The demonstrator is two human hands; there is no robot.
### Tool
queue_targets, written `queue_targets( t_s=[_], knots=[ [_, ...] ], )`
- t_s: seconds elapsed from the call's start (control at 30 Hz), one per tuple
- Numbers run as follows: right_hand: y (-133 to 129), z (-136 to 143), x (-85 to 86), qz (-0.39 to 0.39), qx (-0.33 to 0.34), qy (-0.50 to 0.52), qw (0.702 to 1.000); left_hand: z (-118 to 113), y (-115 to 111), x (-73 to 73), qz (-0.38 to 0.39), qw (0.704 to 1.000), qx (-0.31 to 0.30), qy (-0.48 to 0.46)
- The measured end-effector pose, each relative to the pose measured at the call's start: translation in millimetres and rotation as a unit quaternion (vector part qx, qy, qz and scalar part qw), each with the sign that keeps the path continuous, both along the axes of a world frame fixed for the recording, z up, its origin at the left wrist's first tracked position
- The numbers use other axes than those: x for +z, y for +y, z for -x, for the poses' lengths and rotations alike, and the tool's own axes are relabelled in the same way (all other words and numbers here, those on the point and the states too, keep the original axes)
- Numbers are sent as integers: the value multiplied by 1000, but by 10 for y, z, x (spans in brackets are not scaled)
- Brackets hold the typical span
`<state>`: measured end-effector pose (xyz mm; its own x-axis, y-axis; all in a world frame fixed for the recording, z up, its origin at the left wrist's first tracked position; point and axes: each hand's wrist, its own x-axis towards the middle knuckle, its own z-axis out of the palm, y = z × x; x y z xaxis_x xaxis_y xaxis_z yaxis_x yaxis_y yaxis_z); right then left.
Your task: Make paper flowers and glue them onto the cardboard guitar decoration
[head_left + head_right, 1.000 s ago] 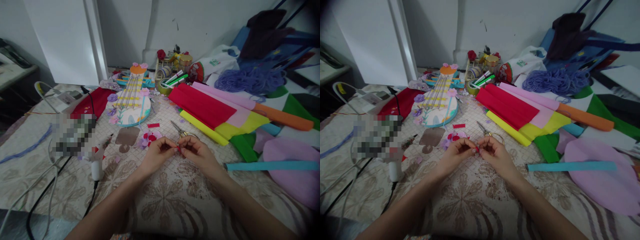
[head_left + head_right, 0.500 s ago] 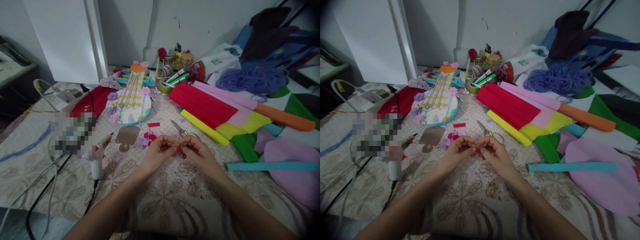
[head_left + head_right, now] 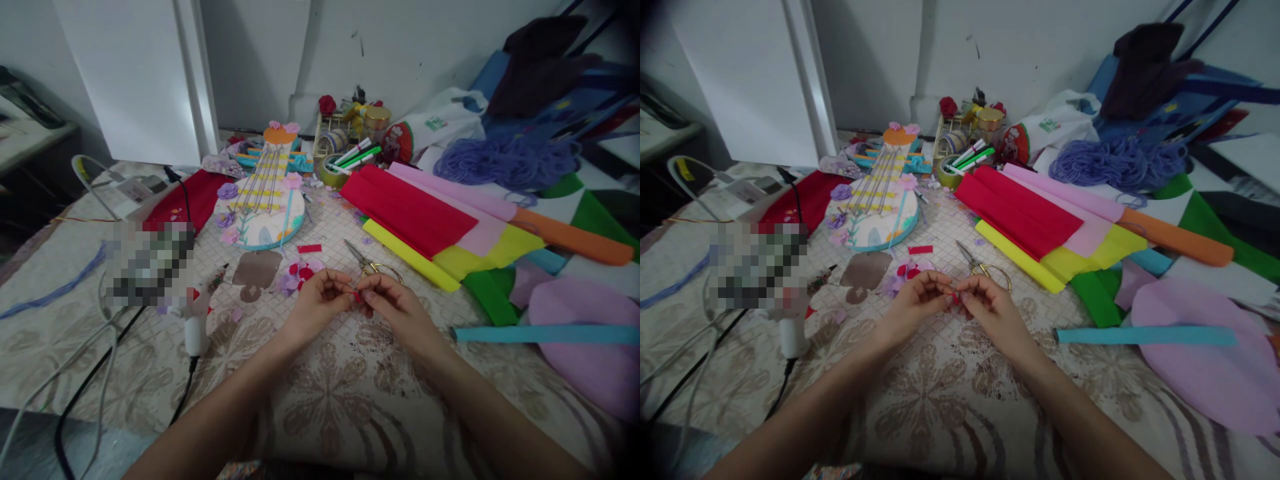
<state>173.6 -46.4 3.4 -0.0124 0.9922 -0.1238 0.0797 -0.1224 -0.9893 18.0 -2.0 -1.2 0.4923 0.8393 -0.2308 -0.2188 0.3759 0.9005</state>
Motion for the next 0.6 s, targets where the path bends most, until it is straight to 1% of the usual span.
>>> queue_targets(
  t_s=[0.17, 0.27, 0.47, 0.53, 0.6],
  knots=[
    [1, 9, 7, 5, -1, 1, 1000, 1, 3, -3, -3, 1000, -4, 5],
    [6, 11, 4, -9, 2, -4, 1000, -2, -7, -8, -20, 1000, -3, 13],
    [-18, -13, -18, -48, 6, -94, 994, -43, -57, -3, -79, 996, 14, 41],
    [-22, -26, -44, -52, -2, -106, 993, -40, -80, 26, -92, 995, 13, 40],
    [-19, -37, -80, -53, -15, -96, 994, 7, -129, 105, -126, 990, 23, 61]
  ],
)
